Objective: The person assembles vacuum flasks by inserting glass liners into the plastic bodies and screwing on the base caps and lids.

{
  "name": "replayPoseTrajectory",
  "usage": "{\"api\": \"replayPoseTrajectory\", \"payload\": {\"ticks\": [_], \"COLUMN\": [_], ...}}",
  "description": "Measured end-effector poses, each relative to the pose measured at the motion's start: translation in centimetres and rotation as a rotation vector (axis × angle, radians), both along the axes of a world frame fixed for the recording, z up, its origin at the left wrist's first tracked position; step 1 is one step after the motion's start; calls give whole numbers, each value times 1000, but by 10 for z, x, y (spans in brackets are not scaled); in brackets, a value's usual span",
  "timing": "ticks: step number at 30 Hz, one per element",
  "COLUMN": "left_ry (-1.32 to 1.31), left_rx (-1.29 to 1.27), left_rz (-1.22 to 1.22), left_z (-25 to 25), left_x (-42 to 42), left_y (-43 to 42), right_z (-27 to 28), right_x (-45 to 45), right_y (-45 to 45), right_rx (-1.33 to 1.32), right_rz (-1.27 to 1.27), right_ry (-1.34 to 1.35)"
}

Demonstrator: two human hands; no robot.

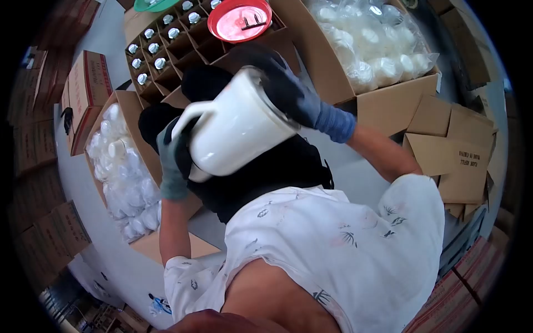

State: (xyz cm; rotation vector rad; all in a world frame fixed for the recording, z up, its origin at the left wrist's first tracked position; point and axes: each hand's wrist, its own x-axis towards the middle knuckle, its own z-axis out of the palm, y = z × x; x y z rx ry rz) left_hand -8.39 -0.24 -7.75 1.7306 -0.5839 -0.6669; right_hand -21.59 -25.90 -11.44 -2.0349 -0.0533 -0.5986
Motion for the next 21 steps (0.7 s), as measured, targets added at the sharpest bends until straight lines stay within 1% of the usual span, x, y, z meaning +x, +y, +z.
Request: {"api": "replayPoseTrajectory", "payload": {"ticks": [1,3,4,5,7,8,9,10,11,12,13,14,15,16,17,18,19,20,21], "left_ry": [195,-320,-980,-1148,-980,-495,-274,0,277,-153,-458,-880,-1295,-1240,-1184,-1086,-947,-518,-89], "left_rx": [-58,-166,-86,-22,-130,-181,33,-20,-73,-80,-193,-15,168,173,174,69,-68,24,107], "left_rz": [109,1,-189,-328,-241,-105,-15,30,77,40,-11,-196,-387,-403,-400,-388,-278,-81,114], "left_z": [-2,8,31,46,41,26,20,2,3,10,23,48,65,66,67,57,39,34,28], "left_x": [-2,-6,-8,-12,8,17,32,38,38,29,20,9,4,13,25,45,61,72,80], "left_y": [-6,-15,-30,-41,-44,-37,-32,-29,-35,-38,-51,-64,-71,-72,-73,-71,-62,-54,-48], "right_z": [6,-5,-36,-41,-51,-37,-22,2,26,15,-26,-67,-107,-95,-64,-49,-34,-25,-15], "right_x": [-5,8,9,11,16,21,24,27,31,36,44,53,61,65,70,73,76,86,88], "right_y": [-3,7,-4,-13,-29,-26,-19,-9,2,-2,-12,-22,-33,-24,-11,-8,-5,-12,-10], "right_rx": [-226,342,392,367,313,329,402,474,544,657,1000,1457,1820,1704,1555,1326,1096,779,723], "right_rz": [113,79,103,125,170,137,148,160,173,160,423,662,794,484,190,91,-30,25,93], "right_ry": [-20,-42,2,44,124,79,50,19,-13,11,53,136,281,294,312,268,241,135,76]}}
